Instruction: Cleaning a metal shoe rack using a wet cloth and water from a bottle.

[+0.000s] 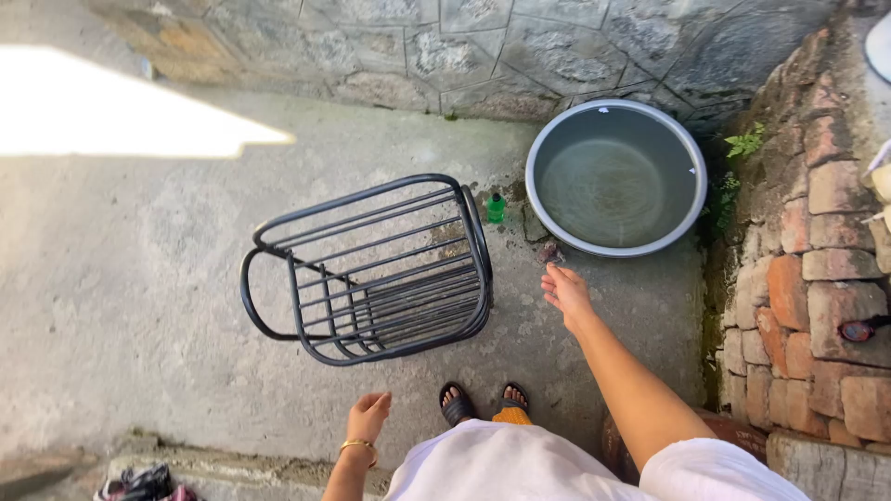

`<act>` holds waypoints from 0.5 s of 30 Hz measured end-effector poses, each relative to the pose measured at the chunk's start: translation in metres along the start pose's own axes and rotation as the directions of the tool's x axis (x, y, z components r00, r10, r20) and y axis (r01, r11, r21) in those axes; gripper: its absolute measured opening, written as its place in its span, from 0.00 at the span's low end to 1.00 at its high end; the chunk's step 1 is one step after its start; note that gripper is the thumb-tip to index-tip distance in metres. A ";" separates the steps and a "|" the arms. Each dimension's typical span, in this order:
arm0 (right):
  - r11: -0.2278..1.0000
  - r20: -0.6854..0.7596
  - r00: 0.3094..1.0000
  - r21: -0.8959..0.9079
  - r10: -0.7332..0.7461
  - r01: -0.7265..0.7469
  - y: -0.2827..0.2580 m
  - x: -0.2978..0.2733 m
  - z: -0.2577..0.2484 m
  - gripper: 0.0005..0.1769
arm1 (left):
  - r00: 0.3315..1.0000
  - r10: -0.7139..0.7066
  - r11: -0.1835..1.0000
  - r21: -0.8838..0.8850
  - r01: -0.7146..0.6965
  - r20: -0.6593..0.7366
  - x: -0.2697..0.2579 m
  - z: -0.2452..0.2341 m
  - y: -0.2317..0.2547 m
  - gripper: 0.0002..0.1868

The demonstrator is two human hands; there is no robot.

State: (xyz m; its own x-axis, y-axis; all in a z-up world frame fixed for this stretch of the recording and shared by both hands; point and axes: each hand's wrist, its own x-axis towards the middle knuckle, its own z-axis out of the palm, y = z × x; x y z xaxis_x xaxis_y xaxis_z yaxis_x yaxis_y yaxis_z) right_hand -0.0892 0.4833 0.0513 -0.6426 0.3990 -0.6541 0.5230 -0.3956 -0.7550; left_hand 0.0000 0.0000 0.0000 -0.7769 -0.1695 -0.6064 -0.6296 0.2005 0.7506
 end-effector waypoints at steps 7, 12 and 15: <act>0.995 -0.074 0.994 -0.074 -0.077 0.072 -0.030 0.007 -0.005 0.18 | 0.941 0.200 0.974 0.051 -0.222 0.273 0.017 0.075 0.067 0.12; 0.992 -0.051 0.995 -0.091 -0.091 0.087 -0.006 0.058 -0.019 0.15 | 0.883 0.223 0.974 -0.137 -0.182 0.414 0.011 0.126 0.098 0.09; 0.992 -0.072 0.997 -0.121 -0.039 0.030 -0.008 0.095 -0.020 0.13 | 0.875 0.230 0.971 -0.163 -0.176 0.427 0.024 0.152 0.106 0.08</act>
State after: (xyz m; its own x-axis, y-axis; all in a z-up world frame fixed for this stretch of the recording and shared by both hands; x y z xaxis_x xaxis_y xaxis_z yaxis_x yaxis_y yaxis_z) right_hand -0.1432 0.5411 -0.0058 -0.6203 0.4724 -0.6261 0.5678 -0.2803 -0.7740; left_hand -0.0864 0.1639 0.0246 -0.8269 0.3094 -0.4696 -0.4735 0.0675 0.8782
